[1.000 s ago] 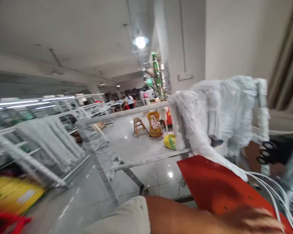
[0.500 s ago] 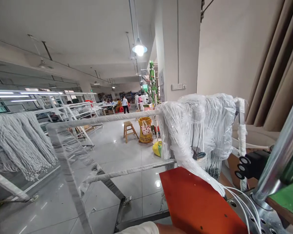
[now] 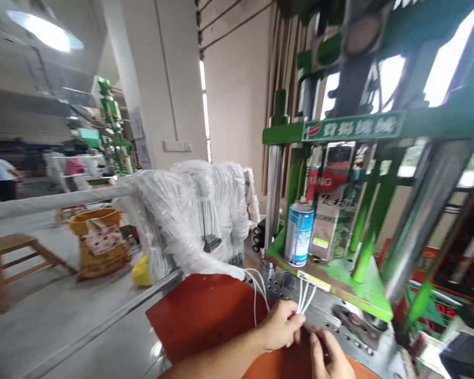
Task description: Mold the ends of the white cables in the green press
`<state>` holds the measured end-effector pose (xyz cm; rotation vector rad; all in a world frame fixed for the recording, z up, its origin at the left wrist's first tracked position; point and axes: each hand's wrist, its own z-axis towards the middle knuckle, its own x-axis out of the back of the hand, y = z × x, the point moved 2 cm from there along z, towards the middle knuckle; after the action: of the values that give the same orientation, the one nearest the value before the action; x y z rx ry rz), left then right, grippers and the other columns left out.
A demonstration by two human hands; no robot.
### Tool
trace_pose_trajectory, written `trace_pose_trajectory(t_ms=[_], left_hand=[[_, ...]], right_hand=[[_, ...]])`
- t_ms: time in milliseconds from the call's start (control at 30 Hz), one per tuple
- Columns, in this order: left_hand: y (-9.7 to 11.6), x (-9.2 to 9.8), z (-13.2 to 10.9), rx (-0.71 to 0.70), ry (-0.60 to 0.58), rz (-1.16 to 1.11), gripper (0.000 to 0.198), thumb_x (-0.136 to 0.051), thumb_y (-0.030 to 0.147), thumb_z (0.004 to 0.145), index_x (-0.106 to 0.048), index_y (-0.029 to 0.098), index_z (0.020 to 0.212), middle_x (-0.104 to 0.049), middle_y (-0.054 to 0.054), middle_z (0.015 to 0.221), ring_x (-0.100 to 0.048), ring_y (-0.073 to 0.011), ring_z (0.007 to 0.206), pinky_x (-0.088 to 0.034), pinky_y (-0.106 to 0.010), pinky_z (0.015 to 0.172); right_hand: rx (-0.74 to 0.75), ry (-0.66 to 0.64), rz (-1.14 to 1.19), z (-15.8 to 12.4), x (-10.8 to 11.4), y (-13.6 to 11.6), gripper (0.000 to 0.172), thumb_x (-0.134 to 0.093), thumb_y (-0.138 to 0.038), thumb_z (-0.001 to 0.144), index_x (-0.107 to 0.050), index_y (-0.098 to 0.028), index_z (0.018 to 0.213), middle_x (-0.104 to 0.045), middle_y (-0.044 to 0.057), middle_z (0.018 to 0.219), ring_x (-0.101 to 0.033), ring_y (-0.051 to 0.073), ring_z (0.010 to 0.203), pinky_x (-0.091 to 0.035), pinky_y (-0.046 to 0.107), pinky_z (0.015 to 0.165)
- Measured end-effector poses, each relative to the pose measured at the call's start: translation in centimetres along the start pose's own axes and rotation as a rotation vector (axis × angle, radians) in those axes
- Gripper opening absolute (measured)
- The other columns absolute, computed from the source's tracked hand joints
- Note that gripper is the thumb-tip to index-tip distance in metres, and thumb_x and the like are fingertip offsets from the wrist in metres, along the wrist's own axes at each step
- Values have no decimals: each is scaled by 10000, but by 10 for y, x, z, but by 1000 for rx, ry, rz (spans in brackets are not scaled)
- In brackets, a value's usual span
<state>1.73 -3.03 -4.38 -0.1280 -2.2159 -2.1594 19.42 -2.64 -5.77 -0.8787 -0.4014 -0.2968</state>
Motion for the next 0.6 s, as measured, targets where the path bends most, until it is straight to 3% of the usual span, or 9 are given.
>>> trace_pose_trajectory(t_ms=[133, 400, 533, 600], left_hand=[[-1, -2, 0, 22, -19, -21, 442, -648, 615, 821, -565, 182, 787, -509, 24, 462, -331, -86, 337, -218, -227, 397], [6, 7, -10, 3, -51, -48, 566, -622, 727, 790, -593, 174, 906, -469, 64, 488, -241, -56, 349, -157, -217, 411], [6, 10, -9, -21, -83, -49, 646, -582, 823, 730, -557, 200, 899, -506, 45, 512, -289, -70, 330, -186, -226, 398], [4, 9, -8, -26, -95, -41, 652, -579, 839, 708, -540, 211, 879, -529, 27, 519, -346, -91, 328, -211, -235, 397]], right_hand=[[-163, -5, 77, 5, -1, -10, 519, -567, -687, 855, -765, -207, 841, -752, 77, 816, -721, 258, 702, -612, 332, 670], [-297, 127, 318, 10, 2, -29, 497, -635, -700, 719, -732, -212, 727, -699, 80, 724, -666, 277, 682, -576, 382, 662], [-340, 152, 417, 17, 0, -28, 516, -676, -752, 612, -678, -237, 622, -637, 57, 604, -643, 284, 588, -567, 397, 561], [-377, 146, 496, 18, -3, -27, 527, -715, -769, 553, -682, -251, 643, -664, 62, 651, -669, 314, 623, -583, 438, 582]])
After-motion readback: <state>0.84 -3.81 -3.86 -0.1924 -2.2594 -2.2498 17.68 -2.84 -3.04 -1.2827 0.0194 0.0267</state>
